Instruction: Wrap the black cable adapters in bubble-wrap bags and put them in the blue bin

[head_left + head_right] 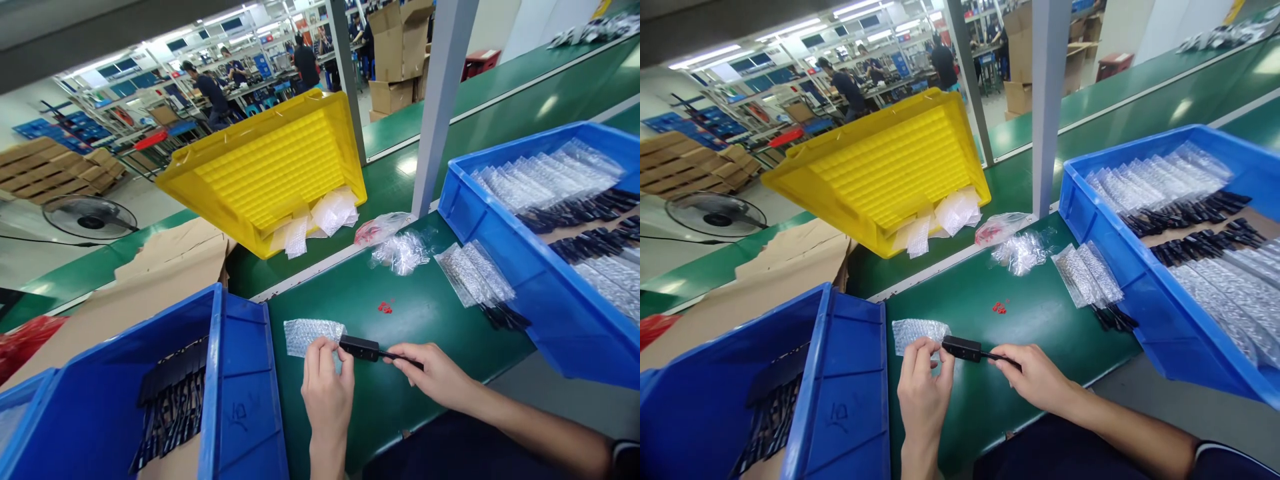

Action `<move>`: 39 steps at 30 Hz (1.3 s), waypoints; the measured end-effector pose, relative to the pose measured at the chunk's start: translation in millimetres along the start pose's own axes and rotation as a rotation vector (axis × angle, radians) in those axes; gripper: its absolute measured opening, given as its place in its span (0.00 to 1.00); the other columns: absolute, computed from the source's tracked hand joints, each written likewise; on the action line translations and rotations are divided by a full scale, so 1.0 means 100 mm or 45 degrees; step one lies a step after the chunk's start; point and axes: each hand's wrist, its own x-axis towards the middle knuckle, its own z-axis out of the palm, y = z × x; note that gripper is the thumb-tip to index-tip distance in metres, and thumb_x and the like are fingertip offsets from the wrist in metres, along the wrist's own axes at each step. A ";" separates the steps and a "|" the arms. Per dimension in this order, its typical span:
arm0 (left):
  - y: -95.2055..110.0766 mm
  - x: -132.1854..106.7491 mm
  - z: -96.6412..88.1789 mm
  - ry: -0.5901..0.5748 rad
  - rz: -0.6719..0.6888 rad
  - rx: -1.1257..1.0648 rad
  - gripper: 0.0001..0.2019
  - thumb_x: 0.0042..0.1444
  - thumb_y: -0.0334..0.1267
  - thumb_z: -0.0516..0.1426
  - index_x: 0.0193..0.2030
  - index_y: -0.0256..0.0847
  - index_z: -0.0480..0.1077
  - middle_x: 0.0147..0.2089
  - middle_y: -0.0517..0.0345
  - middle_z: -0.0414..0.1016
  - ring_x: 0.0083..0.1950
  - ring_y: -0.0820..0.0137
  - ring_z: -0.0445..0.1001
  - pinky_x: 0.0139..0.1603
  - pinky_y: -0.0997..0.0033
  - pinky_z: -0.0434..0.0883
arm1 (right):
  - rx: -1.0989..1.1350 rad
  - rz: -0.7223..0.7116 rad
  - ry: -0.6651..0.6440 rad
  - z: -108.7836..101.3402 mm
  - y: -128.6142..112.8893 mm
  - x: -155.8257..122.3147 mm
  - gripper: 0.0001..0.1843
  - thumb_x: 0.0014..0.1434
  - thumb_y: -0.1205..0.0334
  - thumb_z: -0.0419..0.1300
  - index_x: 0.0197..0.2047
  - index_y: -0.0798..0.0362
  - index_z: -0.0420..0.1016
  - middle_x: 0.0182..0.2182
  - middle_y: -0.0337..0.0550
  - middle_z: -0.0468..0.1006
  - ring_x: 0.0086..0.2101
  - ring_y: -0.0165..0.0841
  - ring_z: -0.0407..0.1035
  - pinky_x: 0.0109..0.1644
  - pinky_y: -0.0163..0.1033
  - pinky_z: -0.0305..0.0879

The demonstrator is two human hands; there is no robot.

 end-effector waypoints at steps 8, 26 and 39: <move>0.16 -0.01 0.13 0.125 0.180 -0.109 0.06 0.56 0.25 0.55 0.38 0.39 0.67 0.39 0.51 0.70 0.41 0.66 0.73 0.36 0.71 0.72 | 0.307 0.042 0.019 0.05 -0.11 -0.04 0.13 0.64 0.58 0.52 0.44 0.55 0.73 0.20 0.33 0.65 0.21 0.28 0.63 0.27 0.34 0.58; 0.54 0.50 0.14 -0.446 0.603 -0.428 0.22 0.61 0.31 0.55 0.62 0.39 0.59 0.60 0.43 0.66 0.63 0.58 0.61 0.61 0.52 0.62 | 0.244 -0.266 0.426 -0.48 0.13 -0.31 0.20 0.64 0.65 0.52 0.59 0.51 0.59 0.51 0.50 0.76 0.37 0.32 0.76 0.34 0.35 0.74; 0.99 1.37 0.66 -1.127 1.098 -0.545 0.10 0.65 0.31 0.49 0.43 0.42 0.71 0.42 0.56 0.76 0.47 0.66 0.71 0.55 0.59 0.64 | -0.322 -0.470 0.984 -0.83 0.18 -0.75 0.19 0.65 0.74 0.48 0.54 0.51 0.68 0.48 0.47 0.77 0.49 0.35 0.70 0.53 0.42 0.68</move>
